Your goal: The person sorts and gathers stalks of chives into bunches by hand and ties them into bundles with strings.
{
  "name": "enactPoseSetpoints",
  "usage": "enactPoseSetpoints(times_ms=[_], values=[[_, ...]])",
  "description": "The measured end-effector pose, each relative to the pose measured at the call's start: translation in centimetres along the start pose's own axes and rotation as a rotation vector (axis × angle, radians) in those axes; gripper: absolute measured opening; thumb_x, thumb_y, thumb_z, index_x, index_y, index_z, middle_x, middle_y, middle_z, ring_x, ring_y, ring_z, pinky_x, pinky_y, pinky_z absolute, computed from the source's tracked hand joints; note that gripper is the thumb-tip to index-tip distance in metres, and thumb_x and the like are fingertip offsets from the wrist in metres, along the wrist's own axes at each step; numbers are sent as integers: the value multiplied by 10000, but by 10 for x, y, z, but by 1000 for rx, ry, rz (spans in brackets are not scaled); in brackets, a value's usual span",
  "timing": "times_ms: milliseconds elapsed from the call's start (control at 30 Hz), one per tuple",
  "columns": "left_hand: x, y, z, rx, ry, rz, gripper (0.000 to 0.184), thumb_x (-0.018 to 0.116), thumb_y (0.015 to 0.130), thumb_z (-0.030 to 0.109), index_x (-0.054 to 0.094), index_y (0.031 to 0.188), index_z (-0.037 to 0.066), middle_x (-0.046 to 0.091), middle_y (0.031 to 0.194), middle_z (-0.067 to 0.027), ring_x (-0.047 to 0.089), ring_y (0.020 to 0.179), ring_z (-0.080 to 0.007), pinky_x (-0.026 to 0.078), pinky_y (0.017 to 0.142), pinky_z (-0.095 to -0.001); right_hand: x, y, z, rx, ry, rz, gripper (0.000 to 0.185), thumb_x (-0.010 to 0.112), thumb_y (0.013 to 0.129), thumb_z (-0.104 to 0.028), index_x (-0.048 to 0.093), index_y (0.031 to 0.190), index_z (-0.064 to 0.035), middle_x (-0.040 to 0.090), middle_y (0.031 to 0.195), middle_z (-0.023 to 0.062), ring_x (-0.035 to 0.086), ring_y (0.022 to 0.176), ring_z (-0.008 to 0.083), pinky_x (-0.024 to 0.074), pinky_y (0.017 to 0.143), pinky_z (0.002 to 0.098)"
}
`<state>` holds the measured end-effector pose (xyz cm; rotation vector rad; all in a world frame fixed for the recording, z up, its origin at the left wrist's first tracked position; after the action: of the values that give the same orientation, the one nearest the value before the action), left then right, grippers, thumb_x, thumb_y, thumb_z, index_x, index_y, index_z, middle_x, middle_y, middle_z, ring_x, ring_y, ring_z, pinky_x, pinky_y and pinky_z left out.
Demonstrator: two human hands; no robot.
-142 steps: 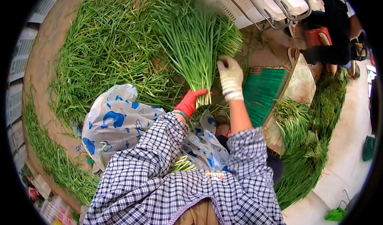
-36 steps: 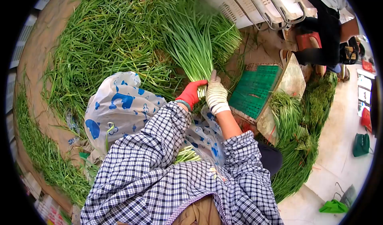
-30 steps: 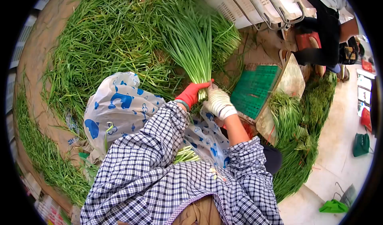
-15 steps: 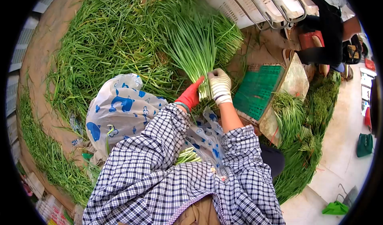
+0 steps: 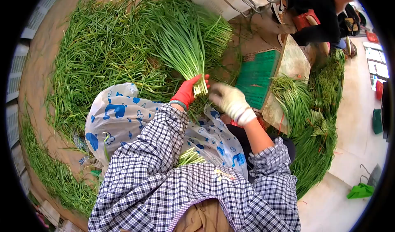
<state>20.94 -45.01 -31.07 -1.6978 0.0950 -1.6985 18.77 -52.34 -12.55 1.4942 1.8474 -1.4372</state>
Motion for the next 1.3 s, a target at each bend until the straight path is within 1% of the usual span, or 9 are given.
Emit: enactPoseSetpoints(times_ms=[133,400,567,767,867,1033,1100,1233,1300], values=[[-10,12,1,84,54,67,378,585,945,274,602,1228,24,654,1112,-94,662,920,-240,573,761,-381,36,65,40,239,458,107,590,767,737,-386,618,1194,-44,693,943,158,669,894,263,506,850,343],[5,-10,23,208,154,118,375,554,962,273,573,1225,5,656,1125,-118,657,932,-244,552,821,-383,42,41,-10,-178,308,92,188,720,805,-179,685,923,-38,688,808,123,652,733,206,530,712,333],[1,3,6,26,-66,74,375,513,991,291,564,1207,-11,657,1146,-128,662,939,-259,570,825,-411,52,-54,-53,-36,203,-833,215,723,793,-172,695,977,-64,708,835,91,676,752,199,545,711,318],[-4,6,2,-18,22,-4,441,505,995,307,482,1316,5,635,1169,-162,649,968,-293,567,795,-417,10,52,8,84,80,-11,585,718,755,-449,622,1197,-78,671,1087,197,640,1011,351,495,905,411],[21,-32,43,687,1540,89,654,678,821,63,406,1415,45,581,1297,-146,581,1162,-289,477,971,-363,39,72,4,161,-2,-138,563,728,779,-423,616,1176,-41,687,1036,190,652,976,350,494,873,414],[-16,9,27,478,843,9,553,625,905,169,426,1404,40,586,1292,-142,604,1112,-275,490,957,-392,49,62,-5,-32,160,-47,290,695,816,-258,674,1029,-63,697,948,167,668,891,325,519,805,383],[4,6,1,-33,-22,12,423,484,1002,261,470,1351,22,620,1232,-144,642,1011,-253,528,895,-413,31,25,-38,-235,115,-42,158,672,830,-188,683,941,-77,696,882,125,677,819,290,532,741,368],[6,6,1,22,-60,16,422,484,1003,315,496,1281,-3,631,1203,-159,655,982,-270,563,851,-442,58,-65,-65,-419,-34,-886,199,663,811,-221,704,957,-92,696,853,115,656,752,255,526,725,349],[6,7,-2,18,-66,18,428,492,1001,319,491,1279,-5,630,1204,-162,655,988,-281,568,838,-456,35,-56,-65,-494,-214,-714,246,671,806,-278,708,974,-102,698,854,120,669,786,269,528,736,352]])
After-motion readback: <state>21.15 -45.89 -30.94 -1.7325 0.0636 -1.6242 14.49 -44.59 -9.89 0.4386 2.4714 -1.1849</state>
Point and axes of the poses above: each hand's wrist, its own y-axis towards the middle knuckle, its own x-axis out of the palm, z = x × y, the point moved 9 cm from there along y, towards the middle knuckle
